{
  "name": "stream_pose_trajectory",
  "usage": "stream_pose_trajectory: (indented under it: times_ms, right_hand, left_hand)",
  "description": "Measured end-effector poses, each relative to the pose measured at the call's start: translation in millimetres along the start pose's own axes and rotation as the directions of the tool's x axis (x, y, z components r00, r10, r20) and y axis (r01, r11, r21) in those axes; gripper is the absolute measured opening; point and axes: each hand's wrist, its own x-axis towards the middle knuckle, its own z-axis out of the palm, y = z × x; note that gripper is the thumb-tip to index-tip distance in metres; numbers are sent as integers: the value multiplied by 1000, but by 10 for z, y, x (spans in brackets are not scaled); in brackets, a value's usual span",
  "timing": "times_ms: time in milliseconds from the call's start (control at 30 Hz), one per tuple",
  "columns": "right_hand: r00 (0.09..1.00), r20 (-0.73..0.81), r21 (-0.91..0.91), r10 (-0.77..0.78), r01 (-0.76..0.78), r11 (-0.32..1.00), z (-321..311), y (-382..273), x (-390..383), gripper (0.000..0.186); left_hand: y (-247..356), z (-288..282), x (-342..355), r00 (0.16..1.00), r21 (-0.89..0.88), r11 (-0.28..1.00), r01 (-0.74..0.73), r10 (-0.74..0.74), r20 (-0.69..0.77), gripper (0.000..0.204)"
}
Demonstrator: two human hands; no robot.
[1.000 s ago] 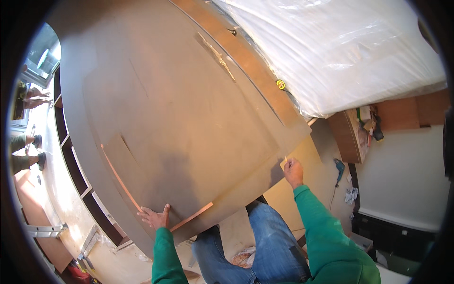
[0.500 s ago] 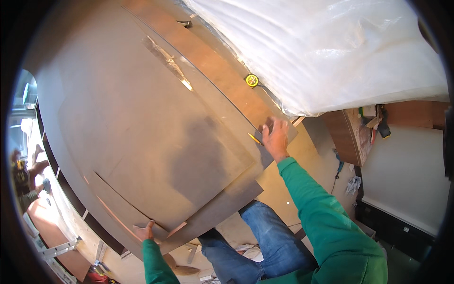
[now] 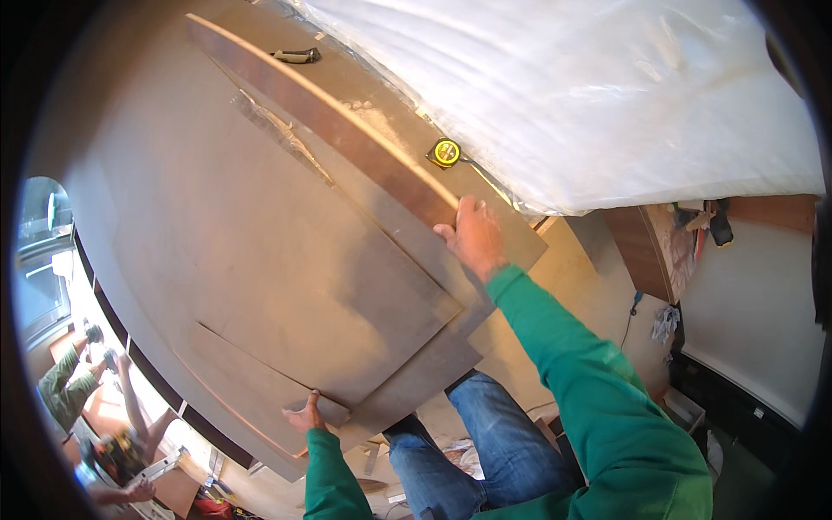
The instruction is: The person marks a line on a large sheet of wood using a pencil and a straight edge, then cuts along the line with a utility knife. The person separates the cut piece and sets it aside.
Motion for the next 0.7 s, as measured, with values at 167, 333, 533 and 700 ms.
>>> stream_pose_trajectory:
  times_ms: [167, 333, 533, 700]
  right_hand:
    - [991, 124, 208, -59, 32, 978, 104, -348, -585, 54]
    - [981, 191, 384, 35, -108, 917, 514, -467, -688, 71]
    - [968, 250, 378, -8, -90, 921, -104, -398, -590, 79]
    - [954, 300, 444, -10, -130, 887, -1001, -510, -524, 76]
  left_hand:
    - [412, 34, -232, 997, 231, 971, 68, -76, 26, 116]
    - [656, 267, -386, 999, 223, 974, 45, -42, -14, 113]
    - [1294, 584, -1056, 955, 234, 926, -295, 281, 91, 117]
    - [2350, 1188, -1877, 919, 182, 906, -383, 353, 177, 119]
